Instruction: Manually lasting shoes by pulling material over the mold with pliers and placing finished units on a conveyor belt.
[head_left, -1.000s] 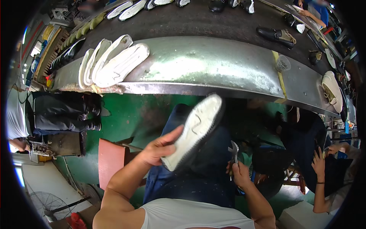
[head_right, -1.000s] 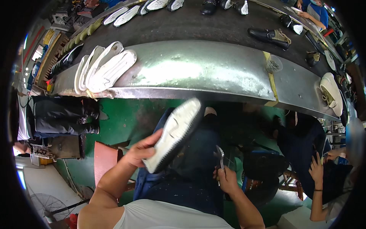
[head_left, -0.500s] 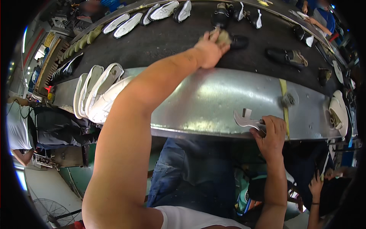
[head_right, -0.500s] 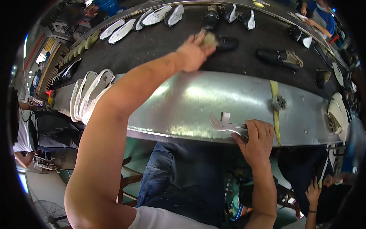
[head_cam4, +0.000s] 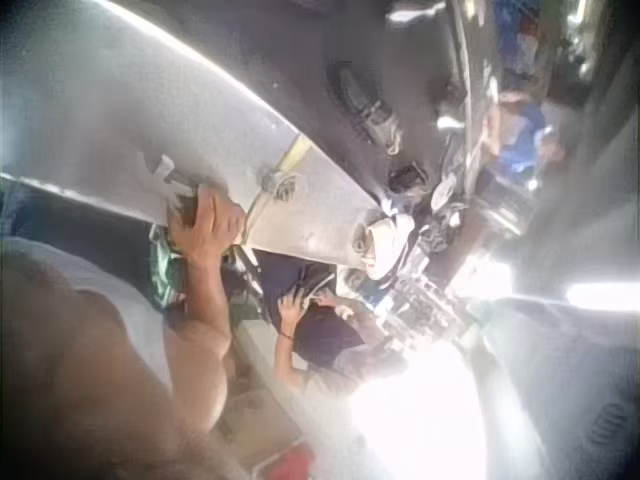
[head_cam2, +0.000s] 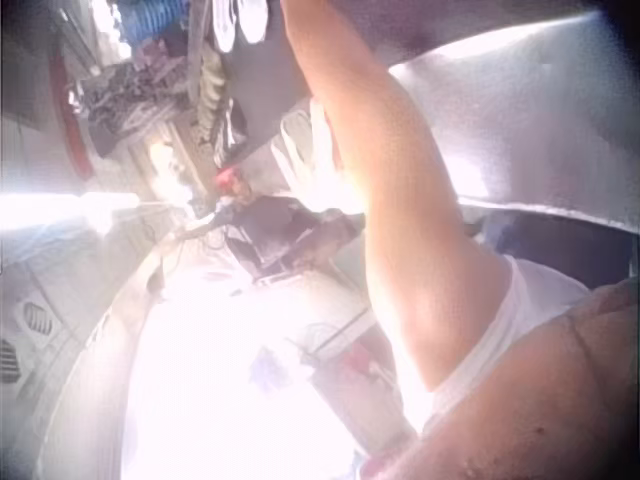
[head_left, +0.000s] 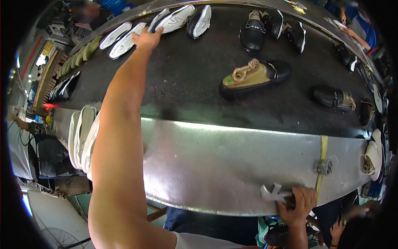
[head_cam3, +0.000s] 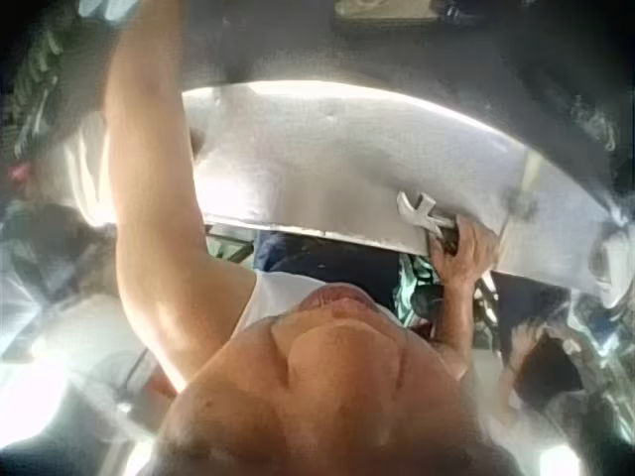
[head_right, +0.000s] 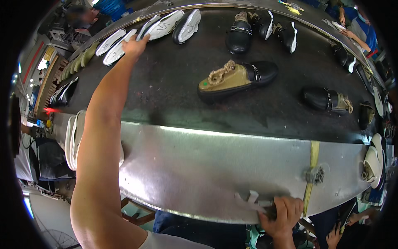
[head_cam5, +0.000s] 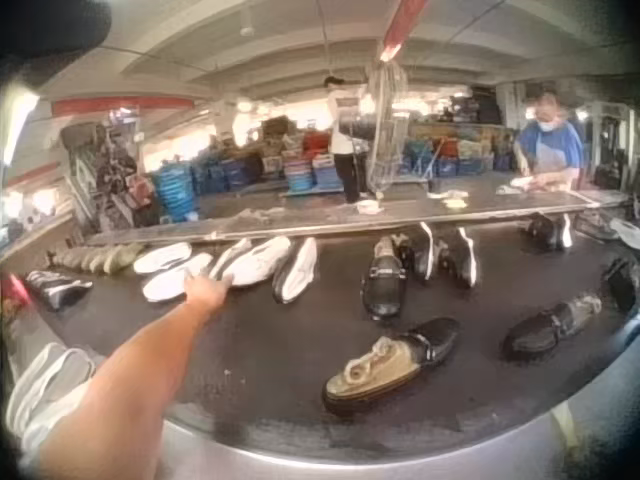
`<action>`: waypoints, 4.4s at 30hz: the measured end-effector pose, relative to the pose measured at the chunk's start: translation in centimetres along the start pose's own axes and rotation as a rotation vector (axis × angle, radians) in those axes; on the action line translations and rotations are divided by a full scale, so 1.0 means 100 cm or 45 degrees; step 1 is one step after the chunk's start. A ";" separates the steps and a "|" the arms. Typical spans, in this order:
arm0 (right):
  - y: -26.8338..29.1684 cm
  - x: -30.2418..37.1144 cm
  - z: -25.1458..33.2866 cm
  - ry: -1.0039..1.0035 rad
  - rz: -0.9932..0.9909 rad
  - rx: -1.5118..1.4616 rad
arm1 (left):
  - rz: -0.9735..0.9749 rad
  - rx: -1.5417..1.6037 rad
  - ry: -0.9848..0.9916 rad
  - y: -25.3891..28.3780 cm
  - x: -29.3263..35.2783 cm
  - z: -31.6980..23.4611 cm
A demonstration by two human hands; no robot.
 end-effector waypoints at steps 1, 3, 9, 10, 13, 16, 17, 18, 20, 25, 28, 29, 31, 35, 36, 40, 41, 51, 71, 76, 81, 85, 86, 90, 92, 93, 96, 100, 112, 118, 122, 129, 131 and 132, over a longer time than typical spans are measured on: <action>0.001 0.001 0.000 -0.005 0.003 0.012 | 0.075 -0.006 0.020 -0.011 -0.011 0.002; -0.005 -0.002 -0.001 -0.023 0.129 -0.006 | 0.222 -0.039 0.048 -0.034 -0.023 0.001; -0.007 -0.013 0.007 -0.022 0.084 -0.012 | 0.436 -0.351 0.008 -0.050 -0.066 0.001; -0.006 -0.013 0.008 -0.036 0.081 -0.007 | 0.417 -0.411 -0.044 -0.050 -0.062 -0.006; -0.007 -0.009 0.006 -0.039 0.107 -0.054 | 0.346 -0.507 -0.130 -0.027 -0.031 -0.017; -0.009 -0.007 0.010 -0.036 0.043 0.000 | 0.543 -0.620 -0.182 -0.007 0.033 -0.030; -0.009 -0.005 0.011 -0.033 0.027 -0.001 | 0.568 -0.612 -0.195 0.013 0.056 -0.033; -0.008 -0.004 0.013 -0.020 -0.028 0.013 | 0.593 -0.604 -0.206 0.033 0.076 -0.033; -0.005 -0.006 0.019 0.001 -0.090 0.004 | 0.542 -0.652 -0.212 0.087 0.105 -0.016; -0.001 -0.003 0.024 -0.012 -0.144 0.004 | 0.516 -0.580 -0.560 0.189 0.229 -0.032; 0.000 -0.001 0.026 -0.003 -0.208 0.008 | 0.428 -0.476 -0.732 0.243 0.324 -0.025; 0.002 -0.001 0.030 0.037 -0.238 0.010 | 0.406 -0.375 -0.735 0.256 0.354 -0.014; 0.003 0.001 0.033 0.098 -0.279 -0.003 | 0.364 -0.208 -0.702 0.274 0.406 0.016; 0.020 0.036 0.052 0.111 -0.360 0.009 | 0.373 -0.182 -0.853 0.293 0.494 0.049; 0.020 0.055 0.056 0.045 -0.321 -0.093 | 0.381 -0.167 -0.877 0.288 0.501 0.046; -0.027 0.153 0.073 -0.525 0.085 -0.856 | 0.361 -0.146 -1.316 0.268 0.512 -0.020; -0.047 0.182 0.079 -0.724 0.123 -1.188 | 0.469 -0.389 -1.277 0.245 0.505 -0.045; -0.046 0.244 0.131 -1.007 0.303 -1.313 | 1.117 0.162 -0.912 0.172 0.456 -0.127; -0.015 0.176 0.208 0.024 0.143 -1.049 | 1.498 1.205 -0.562 0.211 0.733 0.106; -0.040 0.133 0.205 -0.120 0.748 -0.779 | 1.524 1.169 -0.580 0.223 0.735 0.106; -0.013 0.172 0.182 -0.535 0.701 -1.140 | 1.389 1.172 -0.392 0.211 0.724 0.130; -0.040 0.267 0.198 -0.735 1.089 -1.491 | 1.425 1.228 -0.293 0.203 0.715 0.137; -0.049 0.275 0.206 -0.723 1.151 -1.574 | 1.473 1.219 -0.280 0.202 0.717 0.137; -0.064 0.262 0.212 -0.751 1.049 -1.795 | 1.370 1.117 -0.509 0.198 0.717 0.135; -0.066 0.264 0.212 -0.899 1.232 -1.758 | 1.309 1.065 -0.551 0.208 0.710 0.128; -0.069 0.264 0.204 -0.848 1.233 -1.547 | 1.309 1.066 -0.553 0.206 0.710 0.128; -0.077 0.258 0.191 -0.542 1.093 -1.072 | 1.302 1.171 -0.520 0.189 0.712 0.134; -0.071 0.263 0.189 -0.522 0.903 -0.982 | 1.468 1.328 -0.385 0.173 0.717 0.128; -0.035 0.243 0.168 -0.803 1.018 -1.208 | 1.724 1.278 -0.052 0.150 0.729 0.110; -0.067 0.258 0.138 -0.848 1.063 -0.968 | 1.564 0.567 -0.249 0.138 0.780 0.158; -0.049 0.283 0.168 -0.577 1.095 -0.805 | 1.809 1.071 -0.010 0.158 0.797 0.165; -0.029 0.286 0.181 -0.158 1.064 -0.655 | 1.877 1.111 -0.116 0.181 0.825 0.177; -0.018 0.268 0.206 0.196 0.861 -0.491 | 1.789 1.123 -0.169 0.182 0.830 0.178; -0.015 0.260 0.212 0.198 0.863 -0.491 | 1.788 1.124 -0.167 0.180 0.833 0.180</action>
Point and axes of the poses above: each hand's wrist, its own x-axis away from the middle knuckle, its own y-axis out of the back of the hand, z = x × y, the point moved 9 cm from there along -x, towards the middle knuckle, and after that the axes turned 3 degrees about -x, right-handed, at the moved point
